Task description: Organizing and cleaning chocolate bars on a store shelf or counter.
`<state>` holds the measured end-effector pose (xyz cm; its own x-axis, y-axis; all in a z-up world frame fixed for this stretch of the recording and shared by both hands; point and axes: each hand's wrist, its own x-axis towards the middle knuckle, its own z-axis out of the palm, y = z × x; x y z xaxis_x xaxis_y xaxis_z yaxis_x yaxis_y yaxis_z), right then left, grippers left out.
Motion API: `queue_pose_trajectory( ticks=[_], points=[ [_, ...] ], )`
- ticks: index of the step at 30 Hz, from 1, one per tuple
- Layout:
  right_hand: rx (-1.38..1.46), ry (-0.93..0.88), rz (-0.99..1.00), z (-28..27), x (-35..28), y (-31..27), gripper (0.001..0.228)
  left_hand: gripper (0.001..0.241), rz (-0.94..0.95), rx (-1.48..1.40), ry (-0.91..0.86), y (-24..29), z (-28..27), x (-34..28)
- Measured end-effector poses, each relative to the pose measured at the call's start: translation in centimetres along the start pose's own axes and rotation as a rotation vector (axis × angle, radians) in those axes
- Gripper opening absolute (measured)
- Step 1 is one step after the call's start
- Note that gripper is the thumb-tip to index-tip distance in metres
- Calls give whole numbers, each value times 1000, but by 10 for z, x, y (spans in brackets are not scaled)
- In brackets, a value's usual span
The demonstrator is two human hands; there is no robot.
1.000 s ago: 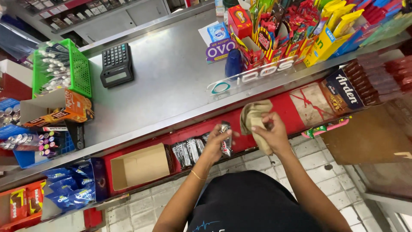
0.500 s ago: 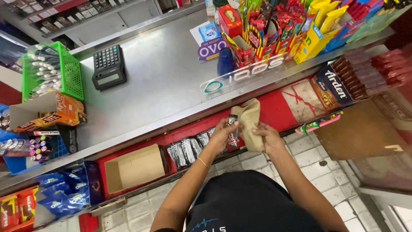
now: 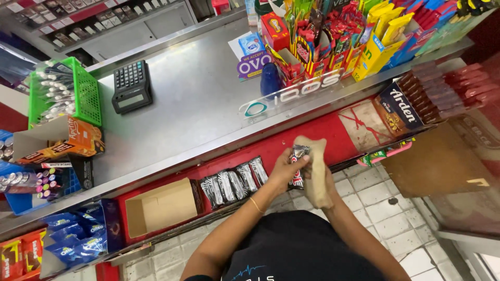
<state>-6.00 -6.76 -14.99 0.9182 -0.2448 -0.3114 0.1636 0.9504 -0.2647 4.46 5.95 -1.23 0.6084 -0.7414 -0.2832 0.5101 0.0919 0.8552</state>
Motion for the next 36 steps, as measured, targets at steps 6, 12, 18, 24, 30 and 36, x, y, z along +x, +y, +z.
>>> queue_pose_trajectory(
  ticks=[6, 12, 18, 24, 30, 36],
  points=[
    [-15, -455, 10, -38, 16, -22, 75, 27, -57, -140, -104, 30, 11, -18],
    [-176, -291, -135, -26, -6, -29, 67, 44, -233, -632, -116, 59, -21, -21],
    [-353, -73, -281, 5, -9, -22, 59, 40, -56, -596, -86, 40, -52, -31],
    [-532, 146, -464, 41, -18, -1, 54, 41, 58, -360, 143, 24, -49, -25],
    [-894, 161, -723, 97, -29, 32, 54, 47, 80, -83, 445, 40, -10, -40],
    [-1530, 56, -1077, 167, -56, 21, 36, 82, -89, 256, 366, 85, 36, -74]
  ],
)
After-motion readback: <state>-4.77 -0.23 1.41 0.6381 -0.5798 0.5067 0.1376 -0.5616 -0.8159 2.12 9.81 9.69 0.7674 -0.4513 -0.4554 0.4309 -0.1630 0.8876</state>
